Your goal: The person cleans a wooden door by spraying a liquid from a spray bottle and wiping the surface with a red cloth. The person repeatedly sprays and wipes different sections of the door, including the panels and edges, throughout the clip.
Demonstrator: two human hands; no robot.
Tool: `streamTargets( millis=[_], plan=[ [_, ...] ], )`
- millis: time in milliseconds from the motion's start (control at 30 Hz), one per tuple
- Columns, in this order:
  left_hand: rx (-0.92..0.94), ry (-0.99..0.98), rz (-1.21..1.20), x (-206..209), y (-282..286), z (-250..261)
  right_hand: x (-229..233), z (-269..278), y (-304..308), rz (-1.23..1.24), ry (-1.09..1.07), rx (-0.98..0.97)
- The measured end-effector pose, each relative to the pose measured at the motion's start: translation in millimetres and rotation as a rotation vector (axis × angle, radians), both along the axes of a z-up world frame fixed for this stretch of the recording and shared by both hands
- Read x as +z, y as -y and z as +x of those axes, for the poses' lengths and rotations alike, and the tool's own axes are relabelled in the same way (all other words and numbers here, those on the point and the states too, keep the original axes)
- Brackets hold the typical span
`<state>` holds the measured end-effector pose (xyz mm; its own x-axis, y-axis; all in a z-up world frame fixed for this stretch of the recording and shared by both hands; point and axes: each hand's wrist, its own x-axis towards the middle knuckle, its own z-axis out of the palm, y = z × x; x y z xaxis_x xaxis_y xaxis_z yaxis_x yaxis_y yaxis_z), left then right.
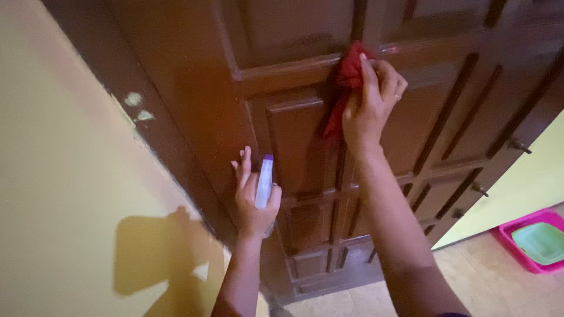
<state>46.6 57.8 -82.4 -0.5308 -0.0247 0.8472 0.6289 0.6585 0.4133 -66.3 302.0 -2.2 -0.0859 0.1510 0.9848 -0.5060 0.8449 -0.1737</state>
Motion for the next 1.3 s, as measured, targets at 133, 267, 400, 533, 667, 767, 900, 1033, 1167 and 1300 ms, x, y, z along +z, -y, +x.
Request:
streamTargets(
  millis=[133, 267, 400, 533, 667, 767, 900, 1033, 1167, 1300],
  plan=[
    [0.018, -0.046, -0.037, 2, 3, -6, -24, 2, 8, -0.031, 0.026, 0.003],
    [0.027, -0.022, -0.044, 1, 3, -6, -2, -17, -4, -0.021, -0.091, 0.029],
    [0.000, 0.004, -0.011, 0, 3, -4, 25, -36, -15, -0.013, -0.127, 0.023],
    [0.011, -0.019, -0.041, -2, 2, -10, -31, -36, -19, 0.062, -0.184, 0.026],
    [0.035, -0.064, -0.097, -10, 3, -17, -119, -16, -4, 0.180, -0.061, -0.158],
    [-0.009, -0.042, -0.043, -17, 3, -14, -114, -6, -1, 0.140, -0.012, -0.008],
    [-0.091, 0.038, 0.183, -39, -1, -6, -57, -10, 5, 0.065, -0.015, -0.001],
    [-0.075, 0.080, 0.239, -64, 5, -7, -55, -16, 12, 0.050, -0.042, 0.009],
    [-0.039, 0.031, 0.185, -78, 8, -9, -134, -35, 18, 0.015, -0.078, -0.049],
    [-0.102, 0.061, 0.216, -95, 9, -7, -251, -15, 11, 0.126, 0.070, -0.046]
  ],
)
